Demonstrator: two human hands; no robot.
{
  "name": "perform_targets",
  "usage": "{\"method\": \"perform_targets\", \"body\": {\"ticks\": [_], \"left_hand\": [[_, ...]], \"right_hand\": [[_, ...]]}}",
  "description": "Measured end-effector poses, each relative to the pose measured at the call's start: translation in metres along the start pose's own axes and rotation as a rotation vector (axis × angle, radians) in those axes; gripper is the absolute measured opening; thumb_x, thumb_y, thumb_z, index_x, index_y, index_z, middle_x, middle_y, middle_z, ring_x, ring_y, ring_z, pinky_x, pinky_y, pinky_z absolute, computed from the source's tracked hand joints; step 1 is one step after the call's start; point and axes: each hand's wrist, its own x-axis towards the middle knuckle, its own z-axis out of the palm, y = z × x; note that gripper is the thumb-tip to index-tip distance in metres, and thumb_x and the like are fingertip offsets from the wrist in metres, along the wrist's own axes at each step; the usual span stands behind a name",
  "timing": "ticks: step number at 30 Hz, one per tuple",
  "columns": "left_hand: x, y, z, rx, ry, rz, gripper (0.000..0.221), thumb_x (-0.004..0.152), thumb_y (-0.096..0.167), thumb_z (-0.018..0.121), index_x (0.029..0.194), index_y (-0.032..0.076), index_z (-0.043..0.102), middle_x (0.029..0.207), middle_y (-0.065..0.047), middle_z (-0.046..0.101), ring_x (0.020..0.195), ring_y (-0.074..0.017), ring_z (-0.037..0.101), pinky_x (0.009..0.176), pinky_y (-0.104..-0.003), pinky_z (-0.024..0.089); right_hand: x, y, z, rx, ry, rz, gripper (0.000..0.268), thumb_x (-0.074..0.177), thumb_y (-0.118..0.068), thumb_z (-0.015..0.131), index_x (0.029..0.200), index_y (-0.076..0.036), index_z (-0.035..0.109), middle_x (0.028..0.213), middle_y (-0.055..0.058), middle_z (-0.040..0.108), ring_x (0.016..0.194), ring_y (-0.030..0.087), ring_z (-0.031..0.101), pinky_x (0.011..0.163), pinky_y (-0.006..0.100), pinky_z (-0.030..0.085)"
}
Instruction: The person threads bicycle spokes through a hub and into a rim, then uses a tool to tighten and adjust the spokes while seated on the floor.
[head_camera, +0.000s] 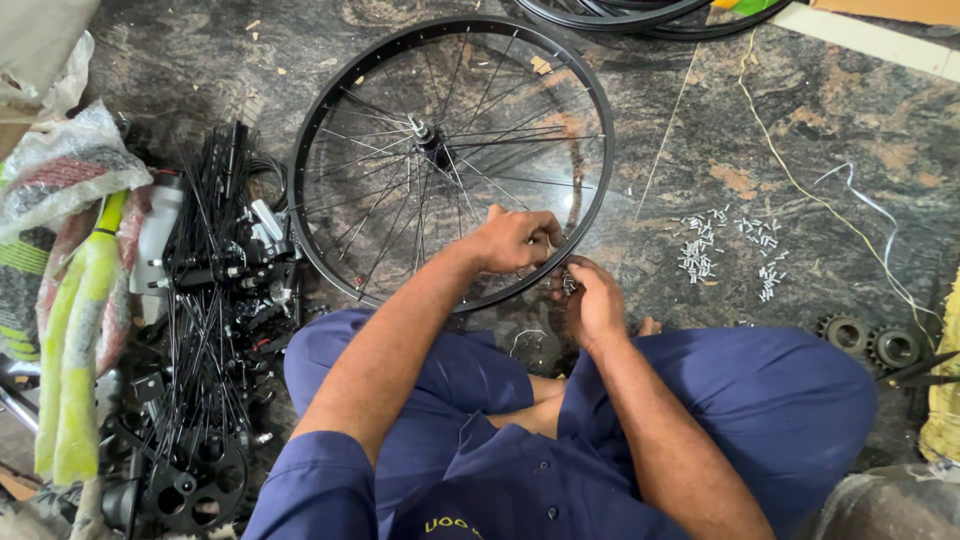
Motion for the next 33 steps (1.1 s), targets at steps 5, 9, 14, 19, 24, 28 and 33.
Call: {"method": "perform_targets", "body": {"ticks": [5,9,14,19,24,28,33], "left_hand": [[-0.001,-0.004,-0.004,-0.045,0.033,0.088,0.044,0.072,0.025,0.070,0.115,0.017,0.063,0.098,0.005,0.079,0.099,-0.0182,0.070,0.091,-0.046,0.031],[0.004,-0.003,0.001,0.065,0.005,-0.034,0.033,0.082,0.028,0.064,0.114,0.023,0.068,0.094,0.005,0.079,0.097,-0.0167,0.072,0.095,-0.044,0.035],[0.002,-0.005,-0.002,-0.001,0.023,0.047,0.037,0.076,0.026,0.070,0.112,0.019,0.067,0.097,0.003,0.078,0.095,-0.0185,0.071,0.091,-0.045,0.033],[0.005,-0.007,0.008,0.080,0.060,0.016,0.029,0.084,0.026,0.064,0.112,0.021,0.071,0.099,0.004,0.079,0.098,-0.0185,0.072,0.094,-0.046,0.035],[0.002,-0.006,-0.002,-0.034,0.043,0.085,0.041,0.073,0.025,0.071,0.113,0.018,0.066,0.100,0.002,0.079,0.099,-0.0190,0.071,0.090,-0.046,0.034],[0.006,-0.008,0.006,0.048,0.029,0.037,0.034,0.083,0.027,0.067,0.117,0.021,0.070,0.102,0.002,0.080,0.100,-0.0187,0.072,0.096,-0.045,0.033],[0.005,-0.009,0.001,0.027,0.032,0.051,0.040,0.079,0.028,0.070,0.118,0.020,0.068,0.102,0.002,0.078,0.101,-0.0179,0.071,0.093,-0.044,0.033]], "right_hand": [[0.001,0.001,-0.001,0.026,0.027,0.034,0.027,0.094,-0.008,0.051,0.113,0.004,0.066,0.095,0.011,0.069,0.081,0.022,0.063,0.070,0.037,0.050],[0.001,0.001,-0.004,0.011,-0.019,0.022,0.029,0.091,-0.005,0.050,0.112,0.006,0.066,0.095,0.011,0.069,0.083,0.020,0.064,0.071,0.035,0.051],[0.004,0.002,-0.004,-0.015,-0.054,0.010,0.025,0.091,-0.002,0.054,0.111,0.006,0.066,0.095,0.010,0.070,0.082,0.019,0.064,0.071,0.033,0.051],[0.002,0.001,0.001,-0.246,-0.052,-0.022,0.018,0.095,-0.007,0.066,0.110,0.001,0.070,0.094,0.003,0.071,0.082,0.012,0.062,0.071,0.029,0.048],[0.003,0.002,0.000,-0.221,-0.049,-0.046,0.017,0.097,-0.008,0.067,0.110,0.003,0.070,0.092,0.004,0.069,0.081,0.013,0.061,0.071,0.030,0.048],[0.002,0.000,0.000,-0.041,-0.061,0.000,0.021,0.095,-0.005,0.059,0.111,0.004,0.067,0.093,0.008,0.069,0.080,0.017,0.063,0.070,0.033,0.051],[0.002,-0.004,-0.002,-0.029,-0.025,0.037,0.028,0.091,-0.002,0.052,0.113,0.007,0.066,0.094,0.011,0.070,0.081,0.020,0.066,0.072,0.034,0.053]]}}
